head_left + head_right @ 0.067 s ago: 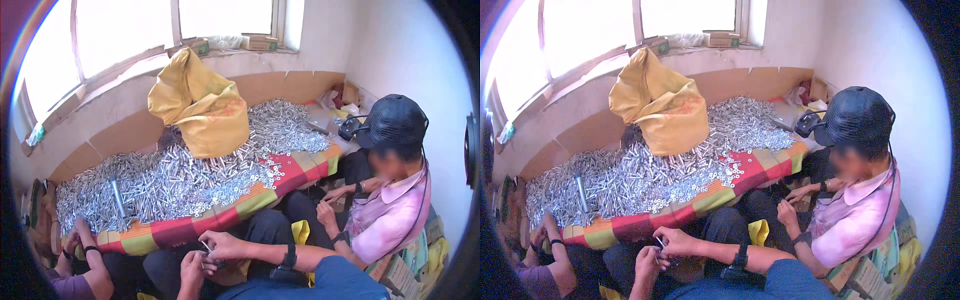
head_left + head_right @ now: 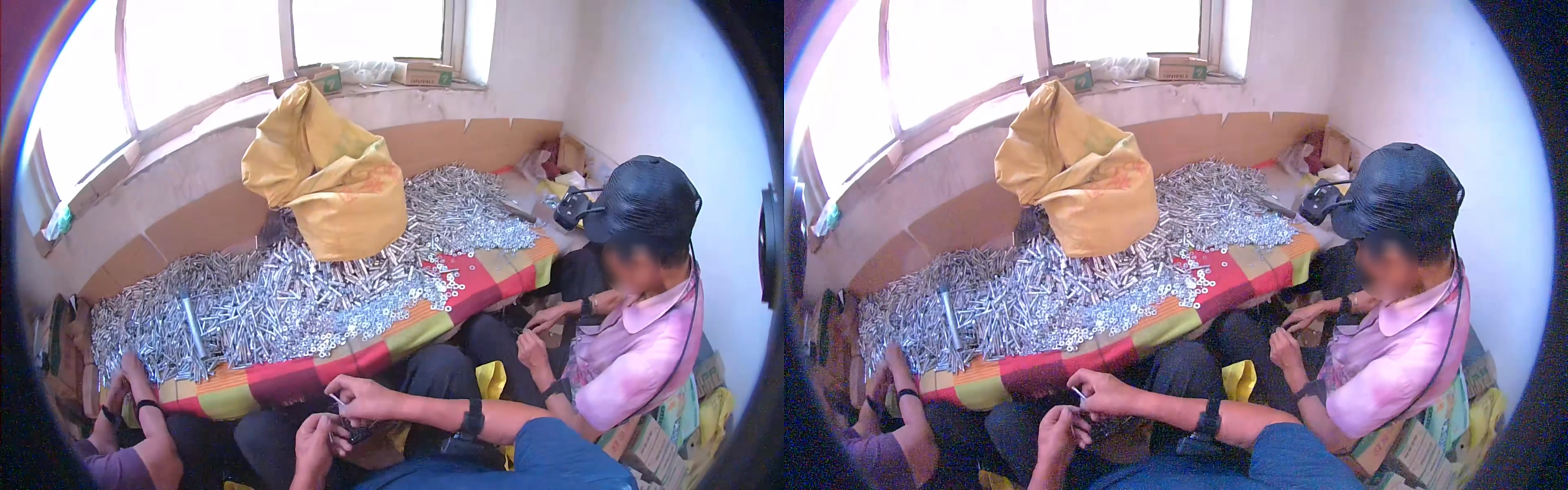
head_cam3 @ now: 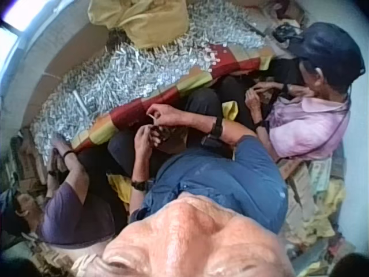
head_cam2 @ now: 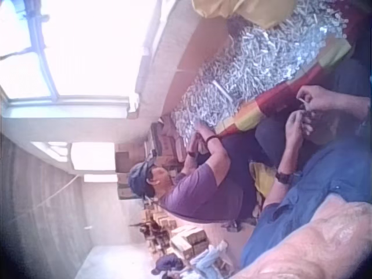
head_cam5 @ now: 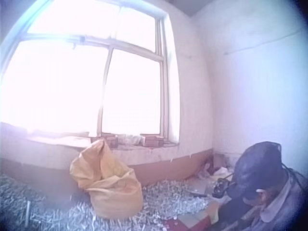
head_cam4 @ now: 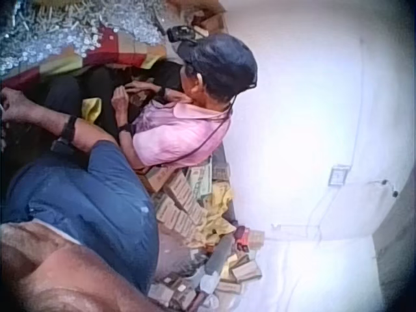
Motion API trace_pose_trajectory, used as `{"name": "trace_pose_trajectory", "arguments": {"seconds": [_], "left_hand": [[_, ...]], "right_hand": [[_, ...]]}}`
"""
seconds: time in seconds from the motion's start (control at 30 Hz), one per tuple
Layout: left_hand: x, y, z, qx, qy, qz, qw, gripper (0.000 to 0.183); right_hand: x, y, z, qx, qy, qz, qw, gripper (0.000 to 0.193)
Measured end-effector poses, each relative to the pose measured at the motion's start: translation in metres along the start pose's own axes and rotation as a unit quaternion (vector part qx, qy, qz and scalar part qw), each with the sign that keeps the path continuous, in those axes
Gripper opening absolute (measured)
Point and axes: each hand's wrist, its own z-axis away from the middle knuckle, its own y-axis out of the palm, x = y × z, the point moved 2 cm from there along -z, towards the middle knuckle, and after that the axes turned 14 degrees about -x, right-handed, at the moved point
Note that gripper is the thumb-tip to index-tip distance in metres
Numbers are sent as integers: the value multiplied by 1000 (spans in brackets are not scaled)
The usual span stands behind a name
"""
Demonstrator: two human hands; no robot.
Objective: Assembling metal bolts with washers and nuts from a large pile.
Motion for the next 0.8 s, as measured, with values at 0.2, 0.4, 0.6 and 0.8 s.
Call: {"name": "trace_pose_trajectory", "arguments": {"seconds": [0.2, 0.4, 0.6, 0.8], "left_hand": [[0, -11, -1, 27, 36, -33, 998, 31], [-2, -12, -5, 45, 26, -50, 997, 34], [10, -20, -4, 67, -7, 7, 998, 40], [-7, -7, 1, 0, 22, -92, 995, 30]], "right_hand": [[17, 12, -7, 72, 1, -6, 997, 33], [-7, 25, -13, 68, -230, 101, 966, 25], [-12, 23, -8, 36, -265, 83, 960, 12], [-13, 10, -6, 49, -252, 108, 960, 16]]}}
